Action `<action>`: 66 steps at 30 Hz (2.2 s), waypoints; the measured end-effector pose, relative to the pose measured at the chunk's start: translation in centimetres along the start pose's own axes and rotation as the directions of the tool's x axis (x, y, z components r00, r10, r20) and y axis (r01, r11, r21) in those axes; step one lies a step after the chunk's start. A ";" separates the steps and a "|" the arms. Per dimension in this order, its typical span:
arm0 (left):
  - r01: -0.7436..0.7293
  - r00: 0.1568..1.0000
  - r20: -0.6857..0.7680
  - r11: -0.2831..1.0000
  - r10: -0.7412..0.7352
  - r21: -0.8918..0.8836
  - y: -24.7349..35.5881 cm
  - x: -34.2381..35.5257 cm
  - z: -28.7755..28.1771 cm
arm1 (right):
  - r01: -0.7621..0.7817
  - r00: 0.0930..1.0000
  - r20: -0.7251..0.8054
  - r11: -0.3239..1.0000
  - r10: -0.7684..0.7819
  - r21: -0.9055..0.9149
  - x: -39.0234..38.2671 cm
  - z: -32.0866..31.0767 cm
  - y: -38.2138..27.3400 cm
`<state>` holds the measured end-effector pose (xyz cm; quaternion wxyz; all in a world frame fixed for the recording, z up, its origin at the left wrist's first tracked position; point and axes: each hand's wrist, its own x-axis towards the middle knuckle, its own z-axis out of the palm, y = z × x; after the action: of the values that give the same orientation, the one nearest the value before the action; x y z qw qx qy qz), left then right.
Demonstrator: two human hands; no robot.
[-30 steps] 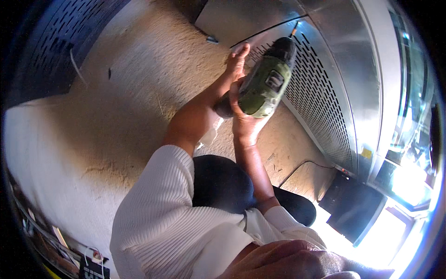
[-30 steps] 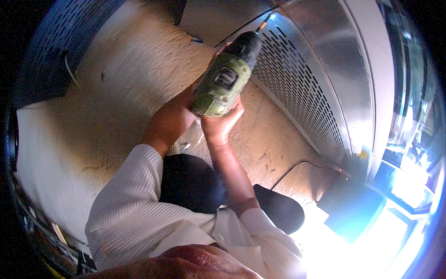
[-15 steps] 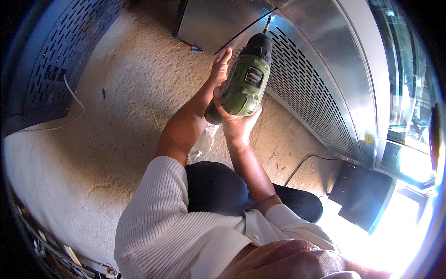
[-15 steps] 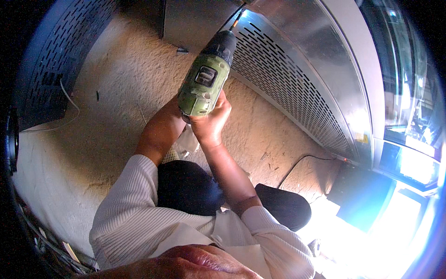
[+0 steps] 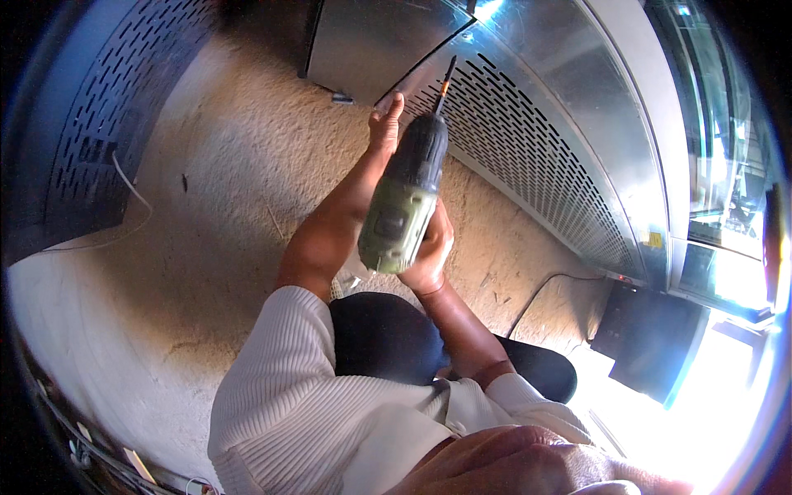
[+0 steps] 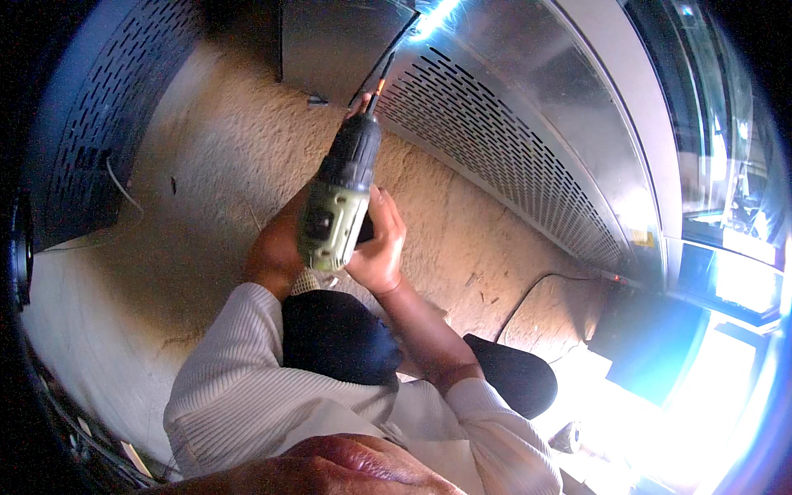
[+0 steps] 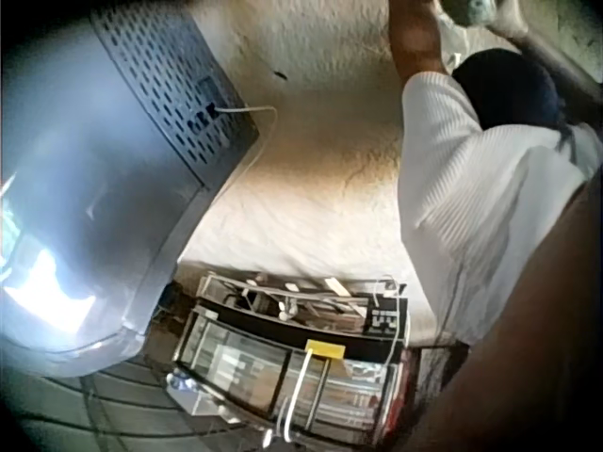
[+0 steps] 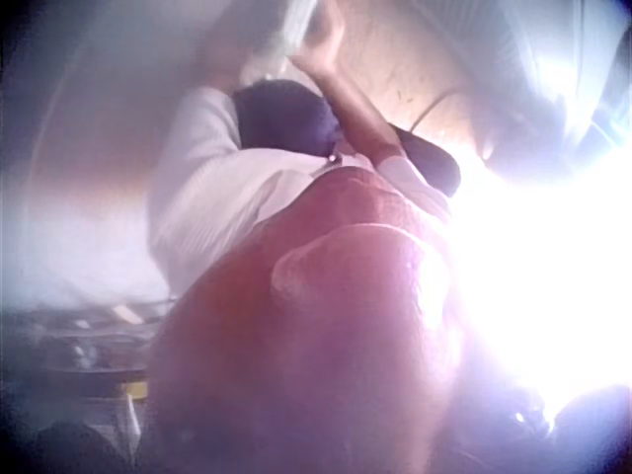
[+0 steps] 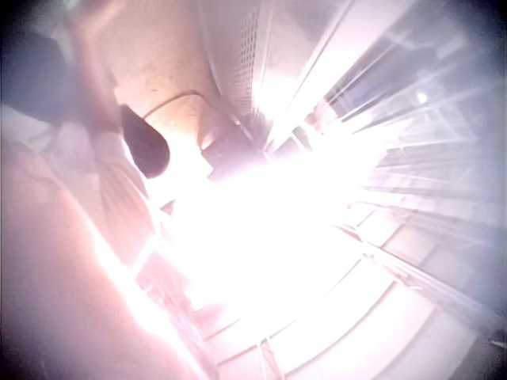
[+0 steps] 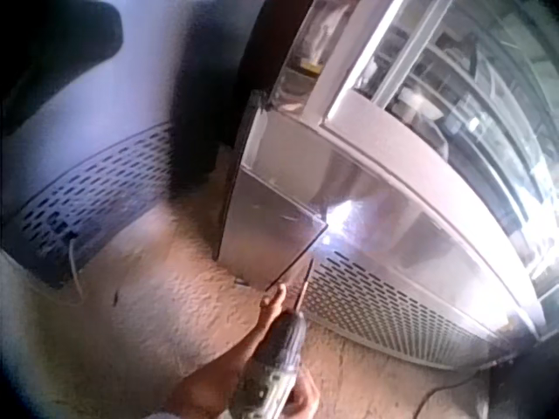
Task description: The person uses a power drill to remove screws from the lower vent panel of a stainless steel appliance, then walks across a workshop to retrieve a small metal bracket from a container of parts.
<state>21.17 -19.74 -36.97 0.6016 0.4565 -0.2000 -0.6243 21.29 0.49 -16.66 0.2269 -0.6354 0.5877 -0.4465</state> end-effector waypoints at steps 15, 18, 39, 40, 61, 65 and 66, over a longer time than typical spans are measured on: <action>-0.928 0.216 0.195 0.139 0.957 0.345 19.5 -3.7 6.8 | 0.022 0.921 0.376 0.951 0.101 -0.310 2.2 -16.6 0.7; -0.927 0.311 0.172 0.257 0.935 0.274 18.8 -3.1 7.5 | -0.202 0.910 0.287 0.925 0.299 -0.322 0.5 -19.0 0.5; -0.957 -0.231 0.972 -0.193 0.053 -0.217 3.1 -25.5 29.2 | -0.483 0.872 -0.150 0.870 0.467 -0.100 -19.0 -45.9 19.2; -0.939 -0.297 0.955 -0.173 -0.019 -0.296 1.2 -28.2 32.4 | -0.408 0.876 -0.288 0.913 0.388 -0.013 -20.7 -47.5 21.2; -0.173 -0.723 0.463 -0.515 -0.513 -0.839 -29.2 -53.7 73.5 | -0.040 0.213 -0.927 0.951 0.307 0.306 -26.9 -76.1 40.6; -0.162 -0.750 0.427 -0.485 -0.506 -0.859 -28.8 -53.6 77.6 | 0.043 0.221 -0.909 0.928 0.353 0.370 -25.6 -76.9 41.4; -0.117 -0.762 0.403 -0.506 -0.506 -0.855 -28.6 -53.1 78.3 | 0.042 0.238 -0.909 0.932 0.341 0.361 -25.4 -77.1 42.1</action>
<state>-66.02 12.00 -2.98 -0.1863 0.3232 0.8350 -0.4044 -63.70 34.15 -20.09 -0.0400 -0.1250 0.5827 -0.8020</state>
